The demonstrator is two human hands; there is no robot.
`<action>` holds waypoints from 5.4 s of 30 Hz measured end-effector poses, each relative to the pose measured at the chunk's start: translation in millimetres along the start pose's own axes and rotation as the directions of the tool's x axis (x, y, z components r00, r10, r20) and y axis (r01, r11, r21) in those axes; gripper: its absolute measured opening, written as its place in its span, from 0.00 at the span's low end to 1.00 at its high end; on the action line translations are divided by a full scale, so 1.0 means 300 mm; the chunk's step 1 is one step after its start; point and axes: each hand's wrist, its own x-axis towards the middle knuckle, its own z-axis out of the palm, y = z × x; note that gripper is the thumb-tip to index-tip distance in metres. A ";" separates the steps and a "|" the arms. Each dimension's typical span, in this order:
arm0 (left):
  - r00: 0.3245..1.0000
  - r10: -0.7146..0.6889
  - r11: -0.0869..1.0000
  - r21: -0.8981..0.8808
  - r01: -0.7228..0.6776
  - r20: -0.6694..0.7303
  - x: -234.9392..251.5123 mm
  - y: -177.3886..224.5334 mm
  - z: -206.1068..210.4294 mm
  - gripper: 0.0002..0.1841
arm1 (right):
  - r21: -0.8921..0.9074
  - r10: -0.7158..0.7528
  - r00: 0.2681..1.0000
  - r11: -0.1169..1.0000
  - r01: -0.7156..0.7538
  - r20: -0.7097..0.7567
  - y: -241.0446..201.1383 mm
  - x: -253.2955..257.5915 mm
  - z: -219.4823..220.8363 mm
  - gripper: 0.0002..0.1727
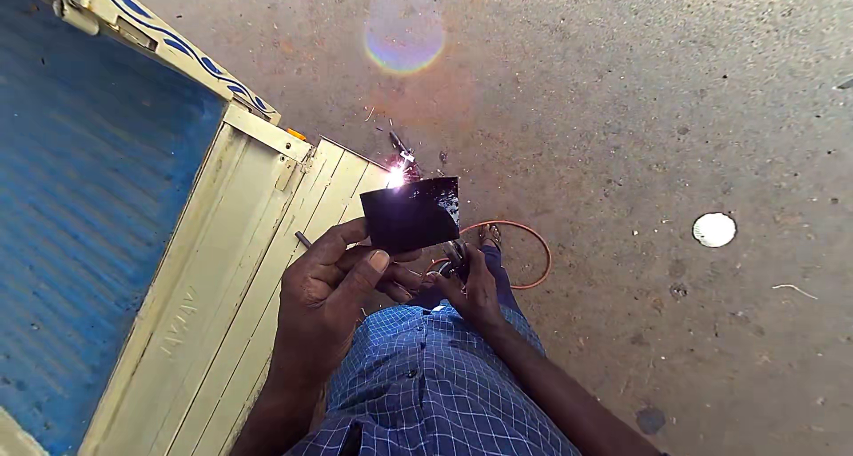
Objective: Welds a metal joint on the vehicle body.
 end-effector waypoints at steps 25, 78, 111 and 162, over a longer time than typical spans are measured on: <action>1.000 0.011 1.000 -0.019 -0.011 -0.004 -0.006 -0.012 -0.002 0.18 | 0.040 0.027 1.000 0.999 -0.028 0.012 0.003 0.004 0.005 0.45; 0.999 0.019 1.000 0.000 -0.019 -0.030 -0.046 -0.008 0.010 0.18 | 0.218 0.152 0.988 0.964 -0.155 0.032 0.018 0.019 0.003 0.47; 0.999 0.021 0.999 -0.030 -0.022 -0.025 -0.027 -0.012 0.002 0.18 | 0.188 0.156 0.986 0.968 -0.164 0.055 0.014 0.047 -0.006 0.47; 0.999 0.027 1.000 -0.011 -0.028 -0.021 -0.012 -0.007 0.016 0.18 | 0.197 0.176 0.984 0.964 -0.181 0.042 0.013 0.090 -0.011 0.47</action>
